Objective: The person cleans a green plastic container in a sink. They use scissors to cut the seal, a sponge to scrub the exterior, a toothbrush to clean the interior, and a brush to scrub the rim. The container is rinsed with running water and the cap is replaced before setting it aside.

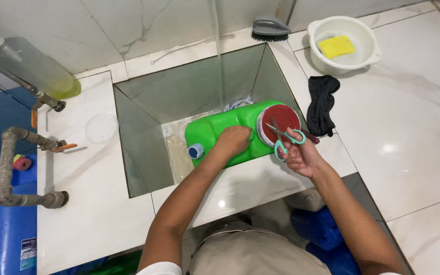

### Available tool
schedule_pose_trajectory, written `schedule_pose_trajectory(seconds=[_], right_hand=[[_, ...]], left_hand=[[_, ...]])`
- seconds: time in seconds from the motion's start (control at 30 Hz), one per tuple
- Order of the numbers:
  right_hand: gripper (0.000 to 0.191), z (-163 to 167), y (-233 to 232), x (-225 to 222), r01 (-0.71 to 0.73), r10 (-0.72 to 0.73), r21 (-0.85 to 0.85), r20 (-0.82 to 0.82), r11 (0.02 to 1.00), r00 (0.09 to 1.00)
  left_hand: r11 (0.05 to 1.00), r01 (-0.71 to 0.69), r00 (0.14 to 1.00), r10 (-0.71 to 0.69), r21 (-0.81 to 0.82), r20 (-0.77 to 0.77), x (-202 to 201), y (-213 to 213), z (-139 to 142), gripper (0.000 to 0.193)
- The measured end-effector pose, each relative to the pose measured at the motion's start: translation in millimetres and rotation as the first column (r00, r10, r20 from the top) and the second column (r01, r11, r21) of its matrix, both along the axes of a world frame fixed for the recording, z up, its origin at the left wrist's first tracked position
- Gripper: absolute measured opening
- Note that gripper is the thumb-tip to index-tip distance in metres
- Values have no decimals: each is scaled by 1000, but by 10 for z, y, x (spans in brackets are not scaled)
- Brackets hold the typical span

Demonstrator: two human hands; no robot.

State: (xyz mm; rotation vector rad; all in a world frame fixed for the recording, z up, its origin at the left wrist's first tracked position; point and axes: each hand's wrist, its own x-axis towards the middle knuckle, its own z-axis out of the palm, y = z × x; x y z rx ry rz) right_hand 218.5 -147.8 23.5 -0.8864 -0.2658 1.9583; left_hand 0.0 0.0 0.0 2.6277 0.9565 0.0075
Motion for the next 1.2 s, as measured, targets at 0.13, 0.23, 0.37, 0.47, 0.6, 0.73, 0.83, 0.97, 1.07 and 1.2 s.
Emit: schedule_pose_trajectory(seconds=[0.13,0.23,0.37,0.47,0.6,0.73,0.83,0.97,1.07,1.2], right_hand=[[61,85,72,-31,45,-41,-71,53,996,998],[65,165,152,-70,17,-17,-27,17,999,1000],[62,251,188,-204,41,-35,-54,102,998,994],[59,281,192,-351,76,-63,-35,294,996,954],[53,290,212,-461,89,-103,52,576,995,811],[54,340,489,-356,99,-96,34,674,995,732],[43,327,762,-163,110,-156,115,837,987,524],[34,388,1057,93,-481,-430,413,899,773,82],[38,451,1151,119,-765,-482,272,874,583,-57],[36,623,1217,66,-851,-380,63,910,522,-166]], left_hand=[[1000,0,998,-1,14,60,38,0,-67,17],[1000,4,997,-6,27,81,54,21,-99,16],[998,29,996,-34,60,83,38,-10,-157,16],[998,15,995,-21,58,97,23,-31,-200,13],[997,15,994,-22,70,107,54,4,-224,12],[992,33,990,-49,121,132,67,54,-230,12],[992,27,992,-42,122,121,25,52,-296,11],[991,24,986,-44,128,159,67,29,-283,11],[988,25,986,-49,151,162,50,-29,-235,12],[991,-1,989,-19,133,148,8,-113,-126,13]])
